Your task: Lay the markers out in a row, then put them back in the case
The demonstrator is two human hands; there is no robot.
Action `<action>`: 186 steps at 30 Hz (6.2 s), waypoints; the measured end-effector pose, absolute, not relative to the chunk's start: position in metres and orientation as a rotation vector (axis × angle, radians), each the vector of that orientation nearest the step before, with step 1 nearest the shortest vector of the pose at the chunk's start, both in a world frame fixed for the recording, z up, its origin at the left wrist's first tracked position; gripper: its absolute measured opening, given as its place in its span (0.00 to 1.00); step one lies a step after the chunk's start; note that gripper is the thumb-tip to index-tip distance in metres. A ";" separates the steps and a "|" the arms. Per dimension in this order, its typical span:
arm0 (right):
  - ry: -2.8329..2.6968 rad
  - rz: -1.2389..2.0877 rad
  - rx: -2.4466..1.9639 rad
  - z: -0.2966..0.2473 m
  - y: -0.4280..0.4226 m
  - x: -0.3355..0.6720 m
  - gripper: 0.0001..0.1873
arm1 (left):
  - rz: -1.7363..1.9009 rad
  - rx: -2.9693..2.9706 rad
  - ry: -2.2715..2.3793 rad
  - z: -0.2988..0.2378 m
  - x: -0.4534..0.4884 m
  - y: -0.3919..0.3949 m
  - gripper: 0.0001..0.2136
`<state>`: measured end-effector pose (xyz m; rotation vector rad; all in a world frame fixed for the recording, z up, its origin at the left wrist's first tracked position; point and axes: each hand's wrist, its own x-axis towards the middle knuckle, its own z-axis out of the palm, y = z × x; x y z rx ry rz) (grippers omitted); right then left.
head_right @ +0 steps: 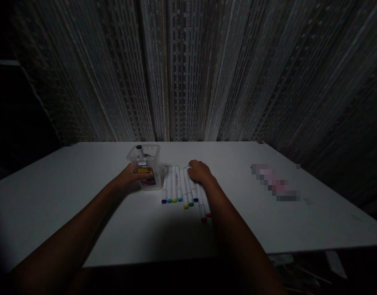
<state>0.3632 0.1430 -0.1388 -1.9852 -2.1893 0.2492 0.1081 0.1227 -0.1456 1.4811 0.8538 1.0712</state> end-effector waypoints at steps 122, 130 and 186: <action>-2.224 0.086 -1.984 -0.142 0.140 0.358 0.21 | 1.070 1.423 0.777 -0.148 0.109 0.122 0.20; -2.220 0.099 -2.009 -0.144 0.141 0.357 0.21 | 1.077 1.470 0.780 -0.152 0.109 0.126 0.21; -2.135 0.176 -2.247 -0.125 0.140 0.375 0.17 | 1.076 1.451 0.815 -0.148 0.109 0.123 0.21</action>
